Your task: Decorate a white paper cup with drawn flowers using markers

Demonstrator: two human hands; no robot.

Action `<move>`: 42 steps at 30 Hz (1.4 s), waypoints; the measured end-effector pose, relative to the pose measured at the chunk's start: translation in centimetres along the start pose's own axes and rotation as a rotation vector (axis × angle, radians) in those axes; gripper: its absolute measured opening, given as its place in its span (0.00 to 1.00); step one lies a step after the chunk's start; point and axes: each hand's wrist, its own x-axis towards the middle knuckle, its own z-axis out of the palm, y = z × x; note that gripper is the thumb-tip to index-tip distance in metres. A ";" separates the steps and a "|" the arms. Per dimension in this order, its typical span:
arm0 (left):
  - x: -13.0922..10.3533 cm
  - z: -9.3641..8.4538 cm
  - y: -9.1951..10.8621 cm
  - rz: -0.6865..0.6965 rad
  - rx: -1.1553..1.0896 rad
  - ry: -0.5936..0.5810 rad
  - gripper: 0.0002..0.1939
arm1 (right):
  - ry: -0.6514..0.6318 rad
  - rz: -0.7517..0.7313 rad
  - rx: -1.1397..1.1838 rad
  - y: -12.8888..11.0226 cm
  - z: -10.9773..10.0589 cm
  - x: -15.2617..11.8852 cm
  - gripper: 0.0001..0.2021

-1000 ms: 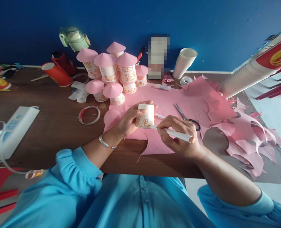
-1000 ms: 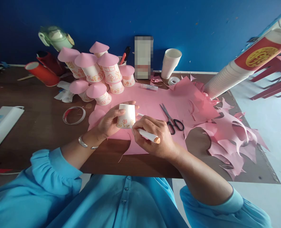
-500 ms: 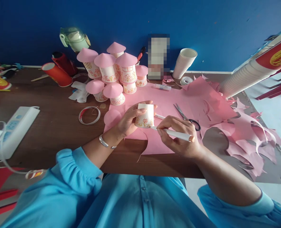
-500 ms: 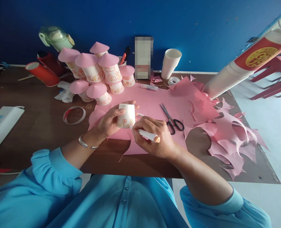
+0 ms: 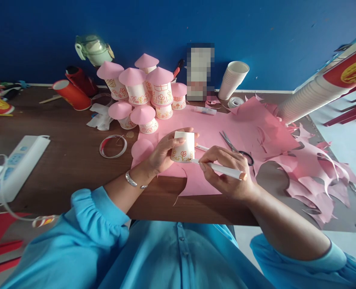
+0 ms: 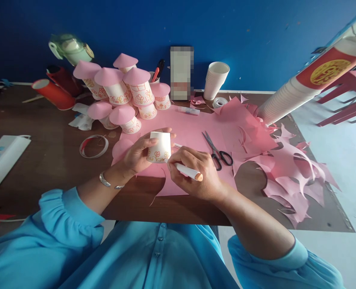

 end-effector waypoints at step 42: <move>0.0 0.0 0.0 0.020 0.023 0.003 0.25 | 0.026 -0.002 0.093 -0.4 0.1 0.0 0.07</move>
